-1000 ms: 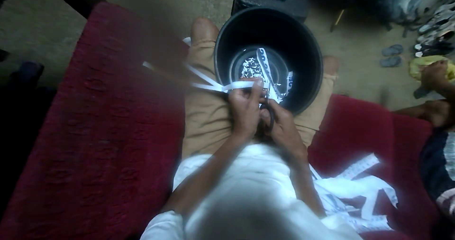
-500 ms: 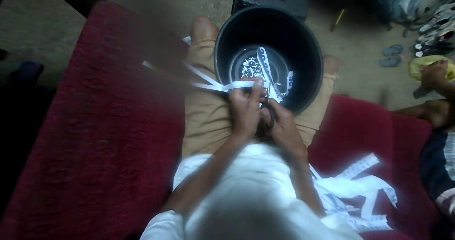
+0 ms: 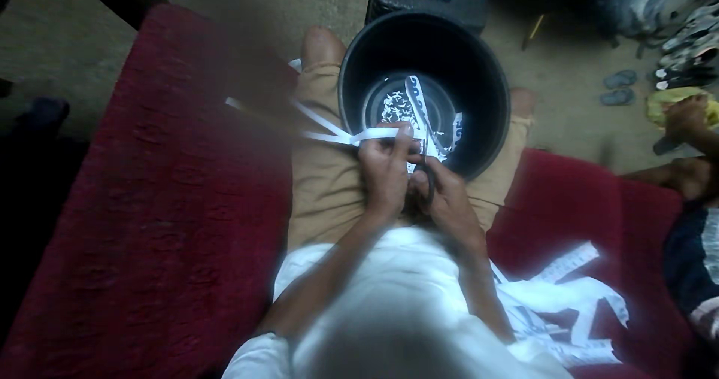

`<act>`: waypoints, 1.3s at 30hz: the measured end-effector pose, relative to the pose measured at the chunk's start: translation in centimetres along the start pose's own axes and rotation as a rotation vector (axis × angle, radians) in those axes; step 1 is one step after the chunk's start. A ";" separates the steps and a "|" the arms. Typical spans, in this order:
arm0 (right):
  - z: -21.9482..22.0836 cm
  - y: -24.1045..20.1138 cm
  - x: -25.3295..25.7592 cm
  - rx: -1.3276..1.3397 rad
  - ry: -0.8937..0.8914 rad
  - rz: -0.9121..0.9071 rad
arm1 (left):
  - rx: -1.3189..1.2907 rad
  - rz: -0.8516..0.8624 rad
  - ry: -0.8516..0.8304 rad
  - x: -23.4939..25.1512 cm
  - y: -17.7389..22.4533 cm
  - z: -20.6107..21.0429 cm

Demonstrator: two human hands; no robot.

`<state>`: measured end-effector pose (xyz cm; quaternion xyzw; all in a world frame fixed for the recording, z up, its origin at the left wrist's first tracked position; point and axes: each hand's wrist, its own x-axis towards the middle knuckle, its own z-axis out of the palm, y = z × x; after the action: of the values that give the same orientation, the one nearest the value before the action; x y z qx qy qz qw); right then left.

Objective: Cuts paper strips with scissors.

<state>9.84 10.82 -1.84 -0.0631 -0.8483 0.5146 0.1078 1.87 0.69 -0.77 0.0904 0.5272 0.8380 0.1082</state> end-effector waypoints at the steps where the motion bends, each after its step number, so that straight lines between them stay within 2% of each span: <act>1: 0.0 0.0 0.0 0.005 -0.001 -0.002 | -0.004 -0.004 0.001 0.0 0.0 0.0; 20: 0.2 -0.1 -0.2 0.076 -0.005 0.052 | -0.006 0.023 0.021 0.1 -0.1 0.0; 25: -0.1 -0.3 -0.6 0.019 -0.052 0.062 | -0.004 0.010 0.035 0.0 0.3 0.0; 39: 0.0 -0.4 0.0 -0.043 -0.015 0.034 | 0.027 0.024 0.012 -0.1 -0.1 0.2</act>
<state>9.86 10.64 -1.46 -0.0762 -0.8587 0.4985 0.0914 2.03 0.84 -0.81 0.0931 0.5382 0.8325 0.0936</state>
